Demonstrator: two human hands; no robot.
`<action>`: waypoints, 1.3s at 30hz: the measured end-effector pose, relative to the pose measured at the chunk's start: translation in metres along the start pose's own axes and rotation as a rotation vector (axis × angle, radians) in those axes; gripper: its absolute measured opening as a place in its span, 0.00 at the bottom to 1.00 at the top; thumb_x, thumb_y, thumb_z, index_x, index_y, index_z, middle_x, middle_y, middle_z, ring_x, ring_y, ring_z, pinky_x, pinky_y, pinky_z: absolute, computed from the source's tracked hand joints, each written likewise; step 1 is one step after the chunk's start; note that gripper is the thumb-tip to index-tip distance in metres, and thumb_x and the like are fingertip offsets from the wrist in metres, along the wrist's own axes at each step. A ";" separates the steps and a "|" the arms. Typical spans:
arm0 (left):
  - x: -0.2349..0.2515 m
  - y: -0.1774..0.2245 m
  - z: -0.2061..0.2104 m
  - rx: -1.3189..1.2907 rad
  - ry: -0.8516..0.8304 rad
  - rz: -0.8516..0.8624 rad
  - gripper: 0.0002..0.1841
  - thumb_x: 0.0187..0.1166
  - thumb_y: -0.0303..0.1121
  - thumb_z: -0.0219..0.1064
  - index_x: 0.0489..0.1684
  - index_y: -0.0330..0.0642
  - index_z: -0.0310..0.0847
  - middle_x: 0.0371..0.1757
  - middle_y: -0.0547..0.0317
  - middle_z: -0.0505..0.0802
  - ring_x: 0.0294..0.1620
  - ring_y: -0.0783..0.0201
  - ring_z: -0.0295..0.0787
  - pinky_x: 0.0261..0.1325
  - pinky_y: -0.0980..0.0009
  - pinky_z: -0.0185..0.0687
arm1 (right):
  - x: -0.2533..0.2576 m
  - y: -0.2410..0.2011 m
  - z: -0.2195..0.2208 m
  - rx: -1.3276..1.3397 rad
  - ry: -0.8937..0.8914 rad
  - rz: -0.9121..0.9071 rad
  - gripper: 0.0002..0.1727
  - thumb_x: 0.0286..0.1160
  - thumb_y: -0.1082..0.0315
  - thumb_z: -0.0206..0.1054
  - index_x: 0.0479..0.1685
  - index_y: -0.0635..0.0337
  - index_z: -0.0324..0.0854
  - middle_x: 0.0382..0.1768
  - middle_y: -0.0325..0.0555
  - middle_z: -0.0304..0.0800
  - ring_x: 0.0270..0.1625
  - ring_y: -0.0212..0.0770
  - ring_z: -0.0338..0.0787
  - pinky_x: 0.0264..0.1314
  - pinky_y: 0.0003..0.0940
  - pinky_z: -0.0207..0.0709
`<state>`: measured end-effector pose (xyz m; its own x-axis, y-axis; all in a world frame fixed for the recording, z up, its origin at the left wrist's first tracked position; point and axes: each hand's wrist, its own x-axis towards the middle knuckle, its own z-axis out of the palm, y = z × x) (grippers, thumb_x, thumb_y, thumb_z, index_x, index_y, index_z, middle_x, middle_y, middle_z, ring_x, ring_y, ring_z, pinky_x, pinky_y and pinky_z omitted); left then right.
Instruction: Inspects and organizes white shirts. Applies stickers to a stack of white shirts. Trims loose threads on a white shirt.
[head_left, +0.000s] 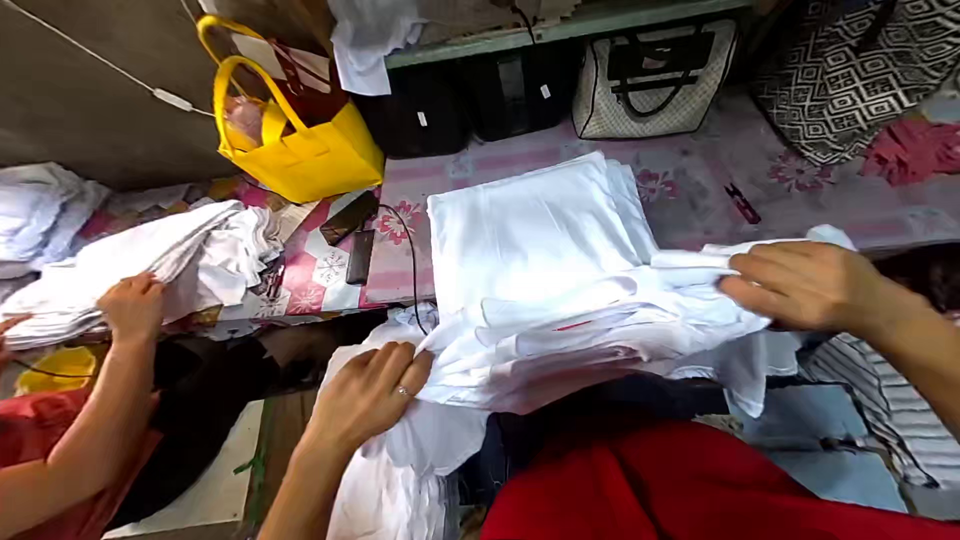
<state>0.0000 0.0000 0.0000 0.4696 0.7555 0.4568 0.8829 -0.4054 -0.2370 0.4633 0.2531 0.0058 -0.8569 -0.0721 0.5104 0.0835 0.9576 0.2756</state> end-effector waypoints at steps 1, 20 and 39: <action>-0.004 0.002 0.010 -0.041 -0.007 -0.004 0.11 0.88 0.30 0.47 0.46 0.39 0.76 0.30 0.47 0.84 0.25 0.50 0.85 0.22 0.59 0.77 | -0.006 0.000 0.009 0.025 -0.002 0.014 0.12 0.91 0.68 0.47 0.49 0.63 0.76 0.31 0.58 0.84 0.27 0.54 0.85 0.25 0.45 0.78; 0.124 0.087 0.162 -0.476 -0.070 -0.634 0.23 0.86 0.33 0.55 0.75 0.30 0.79 0.82 0.38 0.80 0.88 0.40 0.67 0.87 0.28 0.48 | 0.124 -0.052 0.178 0.507 0.052 0.825 0.26 0.82 0.76 0.52 0.79 0.69 0.75 0.84 0.59 0.72 0.90 0.53 0.66 0.93 0.51 0.57; -0.006 0.080 0.192 -0.888 0.289 -1.628 0.35 0.79 0.35 0.71 0.77 0.16 0.61 0.69 0.21 0.80 0.68 0.41 0.81 0.71 0.53 0.78 | -0.018 -0.046 0.162 0.394 -0.074 1.739 0.38 0.84 0.47 0.63 0.77 0.76 0.69 0.71 0.76 0.77 0.73 0.69 0.79 0.76 0.62 0.72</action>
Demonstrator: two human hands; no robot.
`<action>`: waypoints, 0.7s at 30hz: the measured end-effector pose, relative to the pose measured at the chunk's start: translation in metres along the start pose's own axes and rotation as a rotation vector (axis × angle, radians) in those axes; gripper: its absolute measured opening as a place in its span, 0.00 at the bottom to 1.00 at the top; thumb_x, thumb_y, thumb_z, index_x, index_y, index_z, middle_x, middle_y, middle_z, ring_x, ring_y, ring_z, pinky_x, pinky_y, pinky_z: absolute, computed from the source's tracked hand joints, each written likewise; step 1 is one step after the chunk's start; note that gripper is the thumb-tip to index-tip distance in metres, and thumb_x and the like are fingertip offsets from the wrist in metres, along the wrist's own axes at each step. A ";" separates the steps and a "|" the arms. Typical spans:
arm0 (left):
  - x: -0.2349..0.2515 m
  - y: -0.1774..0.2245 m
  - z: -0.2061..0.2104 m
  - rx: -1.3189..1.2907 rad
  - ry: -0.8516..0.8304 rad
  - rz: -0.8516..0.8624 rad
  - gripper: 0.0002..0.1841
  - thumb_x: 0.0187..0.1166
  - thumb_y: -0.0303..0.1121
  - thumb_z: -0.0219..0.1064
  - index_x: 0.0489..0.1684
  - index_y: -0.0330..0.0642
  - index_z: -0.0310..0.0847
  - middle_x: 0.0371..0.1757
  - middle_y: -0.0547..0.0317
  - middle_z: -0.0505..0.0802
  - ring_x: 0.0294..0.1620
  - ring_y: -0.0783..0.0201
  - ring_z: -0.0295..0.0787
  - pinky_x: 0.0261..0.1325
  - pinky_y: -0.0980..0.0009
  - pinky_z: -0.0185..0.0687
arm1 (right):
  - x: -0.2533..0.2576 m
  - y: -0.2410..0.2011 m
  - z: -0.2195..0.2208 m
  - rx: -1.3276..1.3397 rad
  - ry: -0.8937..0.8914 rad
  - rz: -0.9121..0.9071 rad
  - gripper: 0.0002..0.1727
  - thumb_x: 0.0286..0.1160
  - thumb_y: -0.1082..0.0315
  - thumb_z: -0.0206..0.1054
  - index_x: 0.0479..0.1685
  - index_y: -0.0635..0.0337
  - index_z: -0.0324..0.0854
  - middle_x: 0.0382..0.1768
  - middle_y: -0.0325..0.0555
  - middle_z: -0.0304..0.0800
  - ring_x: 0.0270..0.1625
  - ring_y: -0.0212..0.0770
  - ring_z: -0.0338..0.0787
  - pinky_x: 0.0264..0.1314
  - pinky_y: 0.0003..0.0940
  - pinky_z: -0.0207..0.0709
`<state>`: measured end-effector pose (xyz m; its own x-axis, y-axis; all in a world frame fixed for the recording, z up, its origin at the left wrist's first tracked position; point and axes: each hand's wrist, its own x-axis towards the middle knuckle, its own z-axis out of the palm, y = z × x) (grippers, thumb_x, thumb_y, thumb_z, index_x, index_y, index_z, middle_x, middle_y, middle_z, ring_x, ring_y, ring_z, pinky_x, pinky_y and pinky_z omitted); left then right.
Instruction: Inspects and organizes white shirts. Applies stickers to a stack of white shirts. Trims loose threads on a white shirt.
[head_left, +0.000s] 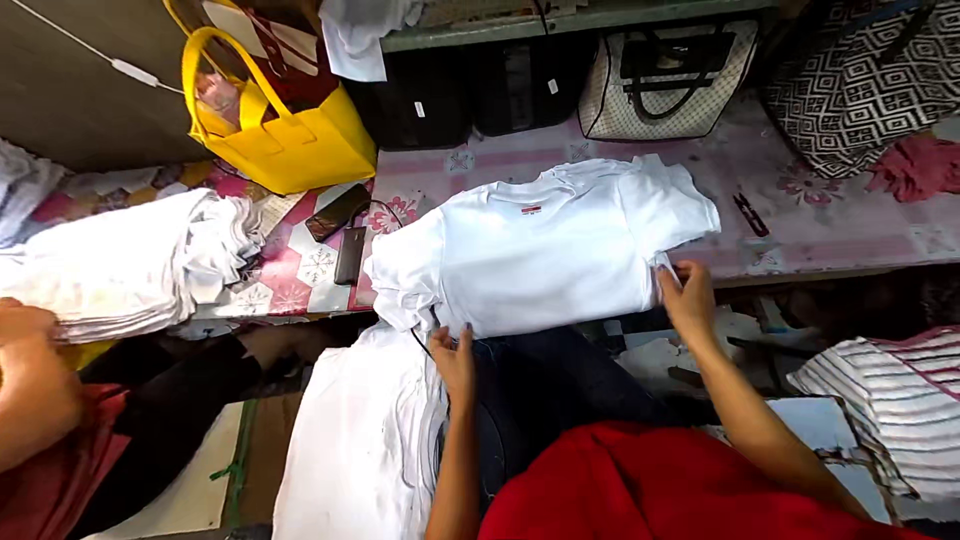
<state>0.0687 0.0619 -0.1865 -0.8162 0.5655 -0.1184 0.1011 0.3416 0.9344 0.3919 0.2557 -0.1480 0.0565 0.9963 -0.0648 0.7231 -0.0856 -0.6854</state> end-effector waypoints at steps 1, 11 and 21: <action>-0.006 -0.010 0.013 -0.013 -0.019 -0.048 0.40 0.76 0.35 0.74 0.82 0.18 0.56 0.76 0.21 0.75 0.75 0.39 0.76 0.78 0.52 0.73 | -0.009 0.001 0.010 0.001 -0.016 0.030 0.41 0.81 0.45 0.66 0.79 0.75 0.68 0.75 0.76 0.72 0.76 0.70 0.76 0.77 0.63 0.71; 0.014 -0.009 -0.018 -0.415 0.160 0.017 0.04 0.80 0.23 0.62 0.34 0.38 0.76 0.30 0.68 0.87 0.30 0.78 0.84 0.38 0.78 0.84 | 0.019 -0.008 0.001 0.089 0.062 -0.058 0.22 0.77 0.72 0.69 0.68 0.74 0.79 0.62 0.73 0.84 0.66 0.66 0.84 0.71 0.60 0.75; 0.037 0.136 0.100 -0.391 -0.435 0.050 0.09 0.85 0.23 0.59 0.51 0.25 0.83 0.20 0.64 0.87 0.15 0.76 0.80 0.23 0.79 0.80 | 0.058 -0.051 -0.026 -0.019 0.237 -0.282 0.16 0.83 0.68 0.64 0.60 0.70 0.86 0.64 0.72 0.82 0.69 0.72 0.80 0.72 0.70 0.71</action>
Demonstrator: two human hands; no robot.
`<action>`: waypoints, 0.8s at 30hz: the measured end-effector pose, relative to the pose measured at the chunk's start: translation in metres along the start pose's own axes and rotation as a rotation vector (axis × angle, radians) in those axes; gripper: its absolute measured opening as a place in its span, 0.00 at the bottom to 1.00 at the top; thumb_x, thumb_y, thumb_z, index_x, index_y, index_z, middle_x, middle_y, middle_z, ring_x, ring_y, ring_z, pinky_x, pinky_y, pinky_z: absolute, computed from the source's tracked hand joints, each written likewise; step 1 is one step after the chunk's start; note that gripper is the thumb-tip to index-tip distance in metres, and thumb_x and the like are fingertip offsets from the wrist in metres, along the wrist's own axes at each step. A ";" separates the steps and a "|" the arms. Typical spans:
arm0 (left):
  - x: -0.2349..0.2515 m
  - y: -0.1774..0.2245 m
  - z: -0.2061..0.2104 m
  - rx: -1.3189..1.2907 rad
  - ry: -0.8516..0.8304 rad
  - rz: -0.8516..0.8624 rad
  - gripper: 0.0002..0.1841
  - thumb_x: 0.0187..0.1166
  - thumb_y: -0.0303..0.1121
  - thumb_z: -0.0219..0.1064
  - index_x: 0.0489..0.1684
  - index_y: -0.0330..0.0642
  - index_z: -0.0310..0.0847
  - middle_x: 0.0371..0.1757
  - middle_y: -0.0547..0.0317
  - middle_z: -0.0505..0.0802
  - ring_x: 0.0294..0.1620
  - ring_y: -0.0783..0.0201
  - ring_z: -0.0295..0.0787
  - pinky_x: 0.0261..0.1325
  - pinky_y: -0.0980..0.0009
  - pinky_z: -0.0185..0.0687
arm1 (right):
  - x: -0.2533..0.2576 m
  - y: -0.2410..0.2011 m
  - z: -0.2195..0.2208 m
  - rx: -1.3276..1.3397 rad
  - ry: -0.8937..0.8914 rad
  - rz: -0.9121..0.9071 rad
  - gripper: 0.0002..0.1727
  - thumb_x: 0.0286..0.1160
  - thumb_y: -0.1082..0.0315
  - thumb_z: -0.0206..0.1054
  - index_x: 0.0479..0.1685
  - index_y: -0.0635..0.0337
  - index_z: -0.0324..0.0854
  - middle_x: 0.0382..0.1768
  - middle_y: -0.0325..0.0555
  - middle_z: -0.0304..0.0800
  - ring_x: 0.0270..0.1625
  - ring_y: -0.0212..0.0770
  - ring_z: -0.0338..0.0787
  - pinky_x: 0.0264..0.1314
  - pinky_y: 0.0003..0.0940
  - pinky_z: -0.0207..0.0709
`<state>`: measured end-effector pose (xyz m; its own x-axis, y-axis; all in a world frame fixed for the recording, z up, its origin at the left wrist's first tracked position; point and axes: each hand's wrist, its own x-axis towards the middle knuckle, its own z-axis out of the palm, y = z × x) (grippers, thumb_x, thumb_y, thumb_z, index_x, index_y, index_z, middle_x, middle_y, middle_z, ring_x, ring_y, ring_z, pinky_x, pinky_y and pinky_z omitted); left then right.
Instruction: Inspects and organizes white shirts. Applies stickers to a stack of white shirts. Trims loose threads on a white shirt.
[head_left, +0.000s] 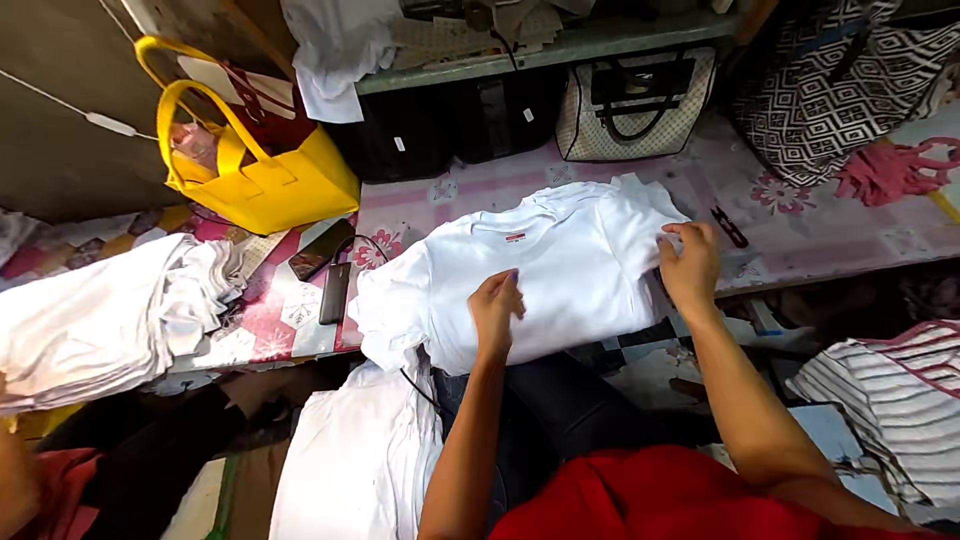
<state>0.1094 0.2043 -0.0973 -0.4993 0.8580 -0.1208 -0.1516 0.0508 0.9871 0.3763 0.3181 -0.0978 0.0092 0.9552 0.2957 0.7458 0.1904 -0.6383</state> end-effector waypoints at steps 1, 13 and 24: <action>0.025 -0.006 0.018 -0.055 -0.046 -0.071 0.10 0.87 0.24 0.59 0.54 0.25 0.83 0.18 0.63 0.85 0.13 0.75 0.76 0.19 0.79 0.76 | 0.007 0.005 -0.003 0.014 -0.005 0.020 0.16 0.83 0.68 0.65 0.61 0.70 0.85 0.65 0.72 0.81 0.70 0.71 0.80 0.73 0.69 0.70; 0.119 -0.028 0.070 -0.039 -0.136 -0.222 0.08 0.85 0.27 0.64 0.42 0.30 0.84 0.15 0.63 0.81 0.09 0.76 0.69 0.13 0.81 0.66 | 0.047 0.131 0.001 -0.408 -0.044 0.225 0.27 0.90 0.65 0.51 0.86 0.66 0.67 0.85 0.74 0.63 0.87 0.78 0.61 0.80 0.78 0.55; 0.047 0.021 -0.030 0.987 -0.792 -0.181 0.14 0.77 0.39 0.74 0.40 0.34 0.92 0.33 0.50 0.95 0.36 0.55 0.91 0.49 0.49 0.85 | 0.071 0.102 -0.004 -0.415 -0.163 0.224 0.26 0.80 0.73 0.61 0.77 0.73 0.74 0.75 0.85 0.69 0.77 0.84 0.70 0.73 0.82 0.60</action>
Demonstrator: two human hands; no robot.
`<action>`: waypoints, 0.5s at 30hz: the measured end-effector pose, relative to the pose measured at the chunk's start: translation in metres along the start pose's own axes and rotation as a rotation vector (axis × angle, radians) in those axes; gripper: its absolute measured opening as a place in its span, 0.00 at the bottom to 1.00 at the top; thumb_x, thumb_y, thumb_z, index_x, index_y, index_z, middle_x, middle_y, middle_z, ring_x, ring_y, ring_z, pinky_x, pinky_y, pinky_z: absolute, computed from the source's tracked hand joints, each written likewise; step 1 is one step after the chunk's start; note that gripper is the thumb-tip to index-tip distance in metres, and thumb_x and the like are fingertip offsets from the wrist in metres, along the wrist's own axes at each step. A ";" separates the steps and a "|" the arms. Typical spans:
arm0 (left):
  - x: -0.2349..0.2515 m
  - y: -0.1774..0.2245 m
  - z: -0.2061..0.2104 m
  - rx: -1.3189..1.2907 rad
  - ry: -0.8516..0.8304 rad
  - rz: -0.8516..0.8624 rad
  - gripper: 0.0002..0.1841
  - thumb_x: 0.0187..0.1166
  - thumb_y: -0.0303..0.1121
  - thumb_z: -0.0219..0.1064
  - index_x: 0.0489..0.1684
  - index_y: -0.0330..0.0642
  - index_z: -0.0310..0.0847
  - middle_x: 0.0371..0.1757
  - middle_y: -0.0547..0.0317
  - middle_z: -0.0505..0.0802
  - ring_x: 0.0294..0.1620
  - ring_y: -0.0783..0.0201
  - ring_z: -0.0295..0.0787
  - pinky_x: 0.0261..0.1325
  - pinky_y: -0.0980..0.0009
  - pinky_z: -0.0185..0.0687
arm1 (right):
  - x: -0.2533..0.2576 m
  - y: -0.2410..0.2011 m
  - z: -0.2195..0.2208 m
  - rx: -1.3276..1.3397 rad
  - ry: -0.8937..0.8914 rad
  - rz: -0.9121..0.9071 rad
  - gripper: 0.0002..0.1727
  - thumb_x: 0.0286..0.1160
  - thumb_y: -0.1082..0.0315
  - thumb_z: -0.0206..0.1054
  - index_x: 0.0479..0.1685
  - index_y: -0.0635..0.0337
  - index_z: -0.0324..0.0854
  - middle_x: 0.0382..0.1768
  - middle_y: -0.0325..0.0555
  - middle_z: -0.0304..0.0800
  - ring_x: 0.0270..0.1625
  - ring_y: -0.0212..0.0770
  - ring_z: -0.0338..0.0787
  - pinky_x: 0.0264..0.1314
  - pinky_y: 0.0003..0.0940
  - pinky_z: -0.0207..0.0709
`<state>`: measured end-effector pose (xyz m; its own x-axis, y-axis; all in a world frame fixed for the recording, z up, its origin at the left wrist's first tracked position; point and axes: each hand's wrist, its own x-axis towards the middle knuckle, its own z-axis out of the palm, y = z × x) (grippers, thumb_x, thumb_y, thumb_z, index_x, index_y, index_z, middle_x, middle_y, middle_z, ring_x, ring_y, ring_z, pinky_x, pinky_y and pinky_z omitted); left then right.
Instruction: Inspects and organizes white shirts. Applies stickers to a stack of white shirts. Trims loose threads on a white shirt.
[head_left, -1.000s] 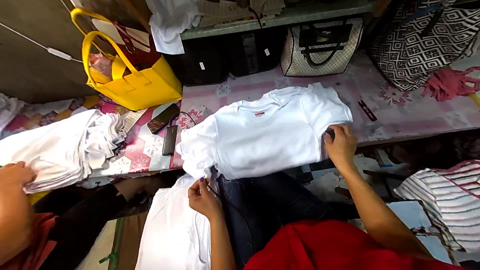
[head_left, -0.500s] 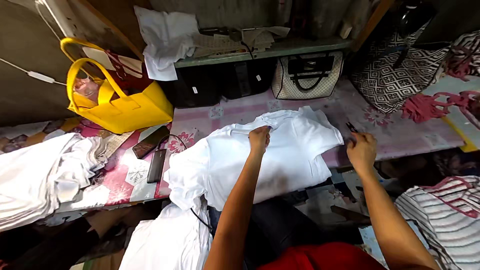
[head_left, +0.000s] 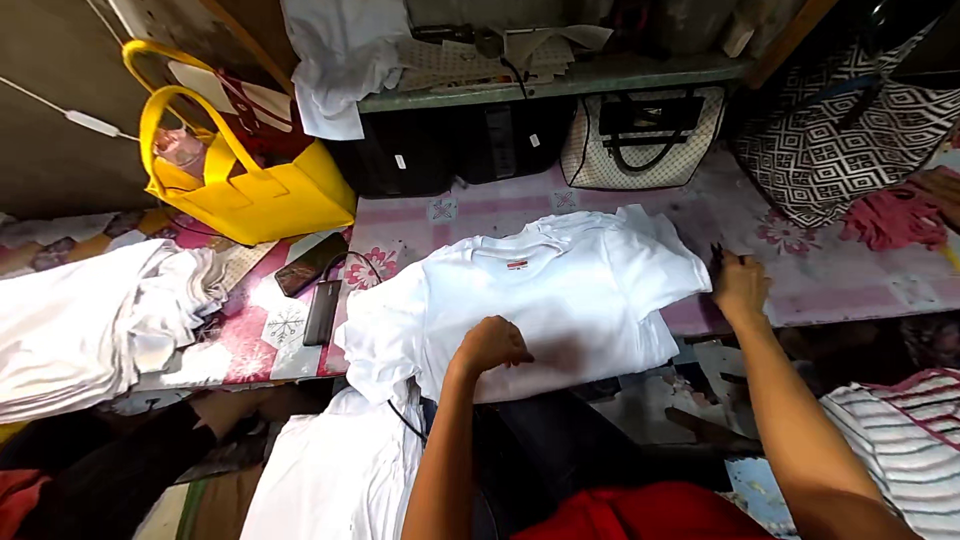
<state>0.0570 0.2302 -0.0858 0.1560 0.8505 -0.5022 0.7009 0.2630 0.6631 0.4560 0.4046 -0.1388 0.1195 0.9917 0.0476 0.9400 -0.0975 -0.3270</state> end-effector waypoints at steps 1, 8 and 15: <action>-0.003 0.006 -0.003 0.052 0.061 -0.058 0.17 0.78 0.42 0.73 0.43 0.34 0.91 0.41 0.43 0.94 0.46 0.45 0.91 0.56 0.39 0.81 | -0.004 -0.009 -0.005 0.021 0.029 -0.032 0.25 0.81 0.74 0.60 0.76 0.72 0.75 0.76 0.83 0.70 0.78 0.83 0.69 0.74 0.81 0.59; 0.090 -0.007 0.003 0.020 0.703 -0.123 0.15 0.83 0.38 0.68 0.56 0.34 0.87 0.65 0.34 0.87 0.59 0.35 0.88 0.59 0.34 0.81 | -0.072 -0.106 -0.018 0.254 0.254 -0.417 0.19 0.84 0.71 0.56 0.66 0.66 0.86 0.75 0.71 0.77 0.77 0.75 0.74 0.77 0.74 0.61; -0.008 -0.074 0.009 -1.056 1.116 0.170 0.09 0.88 0.24 0.55 0.43 0.31 0.81 0.22 0.65 0.89 0.19 0.73 0.85 0.26 0.74 0.86 | -0.152 -0.074 0.019 0.533 -0.051 -0.930 0.14 0.83 0.68 0.61 0.52 0.61 0.93 0.61 0.59 0.90 0.66 0.53 0.88 0.73 0.43 0.80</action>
<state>0.0108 0.2000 -0.1360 -0.7387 0.6725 -0.0461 -0.1402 -0.0864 0.9863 0.3621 0.2627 -0.1396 -0.5964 0.6610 0.4553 0.3927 0.7350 -0.5527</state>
